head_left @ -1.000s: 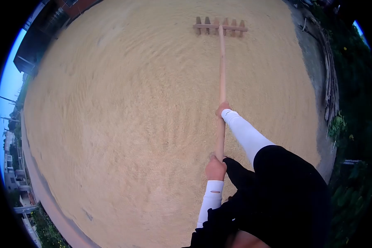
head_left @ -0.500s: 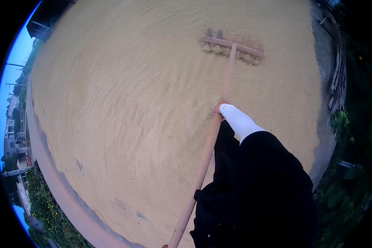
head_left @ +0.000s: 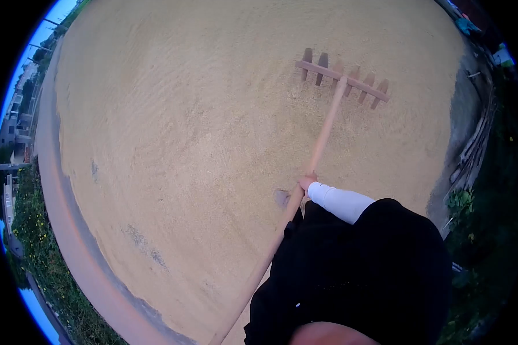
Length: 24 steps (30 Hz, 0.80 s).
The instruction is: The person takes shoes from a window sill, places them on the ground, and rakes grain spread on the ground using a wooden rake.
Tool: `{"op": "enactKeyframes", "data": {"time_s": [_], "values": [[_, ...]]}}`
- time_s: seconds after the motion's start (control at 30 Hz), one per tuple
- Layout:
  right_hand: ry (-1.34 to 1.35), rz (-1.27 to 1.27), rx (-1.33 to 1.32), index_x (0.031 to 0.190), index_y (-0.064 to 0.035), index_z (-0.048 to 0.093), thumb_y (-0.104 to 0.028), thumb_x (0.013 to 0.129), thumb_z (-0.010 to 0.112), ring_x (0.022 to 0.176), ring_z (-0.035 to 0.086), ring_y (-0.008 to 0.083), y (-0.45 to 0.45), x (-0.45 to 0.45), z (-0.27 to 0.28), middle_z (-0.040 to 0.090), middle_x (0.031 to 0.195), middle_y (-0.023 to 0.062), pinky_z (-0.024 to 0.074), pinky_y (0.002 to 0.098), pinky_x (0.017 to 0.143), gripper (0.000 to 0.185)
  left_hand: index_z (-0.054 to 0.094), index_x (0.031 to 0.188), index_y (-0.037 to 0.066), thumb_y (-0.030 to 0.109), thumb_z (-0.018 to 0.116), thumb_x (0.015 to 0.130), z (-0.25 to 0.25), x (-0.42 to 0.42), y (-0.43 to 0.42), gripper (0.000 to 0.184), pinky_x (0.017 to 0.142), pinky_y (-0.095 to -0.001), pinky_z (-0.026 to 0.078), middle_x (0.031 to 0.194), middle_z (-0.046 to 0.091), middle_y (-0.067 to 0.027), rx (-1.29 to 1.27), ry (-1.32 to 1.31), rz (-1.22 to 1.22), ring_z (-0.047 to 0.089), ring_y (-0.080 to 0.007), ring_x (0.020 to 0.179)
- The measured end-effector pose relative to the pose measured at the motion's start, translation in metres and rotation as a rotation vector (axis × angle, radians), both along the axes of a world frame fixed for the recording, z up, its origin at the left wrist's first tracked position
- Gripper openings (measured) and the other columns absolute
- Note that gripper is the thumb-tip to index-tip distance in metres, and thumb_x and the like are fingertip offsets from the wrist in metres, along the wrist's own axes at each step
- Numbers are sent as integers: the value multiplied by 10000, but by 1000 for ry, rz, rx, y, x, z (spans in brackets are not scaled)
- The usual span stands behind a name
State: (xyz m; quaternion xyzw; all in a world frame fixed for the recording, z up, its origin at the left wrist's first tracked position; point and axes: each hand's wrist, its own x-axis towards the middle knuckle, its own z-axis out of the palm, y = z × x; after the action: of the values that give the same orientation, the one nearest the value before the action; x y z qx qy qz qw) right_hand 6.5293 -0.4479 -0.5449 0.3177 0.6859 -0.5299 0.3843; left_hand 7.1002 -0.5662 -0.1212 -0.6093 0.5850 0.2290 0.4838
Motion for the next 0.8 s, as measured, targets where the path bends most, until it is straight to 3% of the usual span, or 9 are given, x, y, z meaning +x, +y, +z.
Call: {"op": "enactKeyframes", "data": {"time_s": [0.03,0.07,0.23,0.3,0.37,0.4,0.5,0.57,0.8], "values": [[63,65,75,1001,55,385,-43,670,553,756,550,288,15,-29,-44,514,870,191,477,413,612,384,598,788,98,187,619,560,-36,-11,14,246,588,-381,463,656,588,-116,23,79,-74,573,-293,648],[90,-17,110,959,66,433,-68,673,561,740,552,277,13,-49,19,529,857,183,472,411,597,341,604,775,103,193,624,549,-67,-29,29,244,595,-384,466,654,592,-118,27,151,-130,577,-300,652],[162,123,205,980,41,428,-94,696,570,732,553,282,37,-81,-14,517,917,176,486,436,595,345,588,836,122,115,554,578,-170,-212,76,260,574,-396,462,708,591,-129,-198,493,-408,576,-300,642],[143,151,191,972,39,430,-102,695,567,707,551,284,53,-73,0,522,862,172,480,428,588,340,540,716,75,104,554,594,-191,-269,103,127,546,-387,459,636,571,-124,-248,671,-448,575,-292,619],[189,151,123,945,62,426,-85,698,547,622,544,273,75,-90,-26,526,802,162,479,410,562,312,518,733,59,102,552,598,-191,-294,116,146,514,-388,454,604,561,-131,-285,783,-438,576,-288,590],[95,198,14,1028,88,379,-69,679,551,726,559,307,72,-94,1,518,910,199,489,415,616,419,514,742,54,105,558,598,-187,-297,113,160,500,-383,454,588,559,-129,-257,832,-422,575,-286,569],[36,244,137,994,93,407,-56,694,517,690,563,303,68,-71,21,517,881,194,494,411,618,353,505,746,40,96,558,606,-178,-267,123,160,497,-381,453,608,564,-139,-244,914,-360,576,-284,581],[2,271,78,1000,98,401,-63,685,527,724,562,301,72,-41,-15,515,891,195,488,401,650,376,504,748,38,94,555,609,-178,-223,116,158,499,-381,452,621,566,-143,-274,925,-338,577,-284,592],[45,246,63,947,62,404,-56,686,506,696,548,285,10,231,-19,521,826,177,488,396,623,305,492,784,52,136,536,658,-177,33,74,158,598,-412,442,665,571,-144,-216,775,-193,575,-305,681]]}}
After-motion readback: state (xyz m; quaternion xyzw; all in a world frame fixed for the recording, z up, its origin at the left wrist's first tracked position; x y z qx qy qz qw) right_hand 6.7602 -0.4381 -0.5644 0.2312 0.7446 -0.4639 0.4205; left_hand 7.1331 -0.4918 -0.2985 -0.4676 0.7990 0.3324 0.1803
